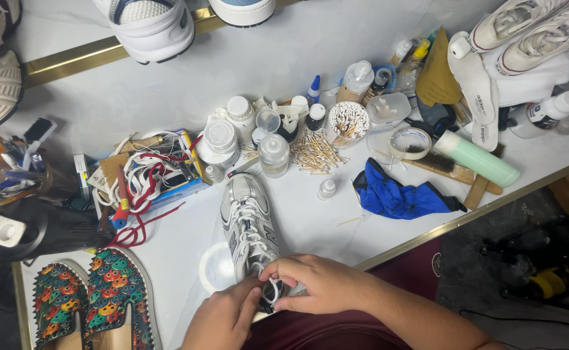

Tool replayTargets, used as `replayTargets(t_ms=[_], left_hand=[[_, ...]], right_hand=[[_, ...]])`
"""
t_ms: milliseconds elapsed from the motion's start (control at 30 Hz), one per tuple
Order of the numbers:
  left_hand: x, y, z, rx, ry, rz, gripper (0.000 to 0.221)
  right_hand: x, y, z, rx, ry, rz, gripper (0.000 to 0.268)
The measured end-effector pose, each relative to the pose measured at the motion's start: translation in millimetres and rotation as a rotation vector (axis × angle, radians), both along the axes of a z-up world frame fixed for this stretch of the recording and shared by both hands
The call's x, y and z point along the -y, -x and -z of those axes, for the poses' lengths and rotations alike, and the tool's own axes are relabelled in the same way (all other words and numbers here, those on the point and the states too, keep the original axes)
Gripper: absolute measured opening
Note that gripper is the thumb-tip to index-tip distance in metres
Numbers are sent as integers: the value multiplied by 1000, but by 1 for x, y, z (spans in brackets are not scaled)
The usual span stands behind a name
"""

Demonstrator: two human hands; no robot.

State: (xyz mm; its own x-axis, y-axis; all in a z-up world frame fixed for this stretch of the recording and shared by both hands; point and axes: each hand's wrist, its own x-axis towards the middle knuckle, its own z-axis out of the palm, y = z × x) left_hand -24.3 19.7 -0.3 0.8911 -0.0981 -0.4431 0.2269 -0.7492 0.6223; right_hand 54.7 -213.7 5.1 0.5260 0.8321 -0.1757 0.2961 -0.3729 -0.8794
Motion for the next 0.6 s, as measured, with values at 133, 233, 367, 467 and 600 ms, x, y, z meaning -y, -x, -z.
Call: replayTargets(t_ms=[133, 233, 367, 467, 600], left_hand=[[-5, 15, -9, -142, -272, -39, 38], [8, 21, 11, 154, -116, 125, 57], [20, 7, 13, -87, -210, 193, 80], [30, -6, 2, -123, -272, 134, 73], [31, -7, -7, 19, -250, 55, 57]], right_hand=[[-4, -3, -7, 53, -17, -92, 66], [-11, -1, -7, 71, -15, -135, 79], [-12, -7, -12, -87, -5, -57, 76], [-3, -16, -19, -4, -21, -3, 66], [6, -14, -15, 110, -125, -51, 54]])
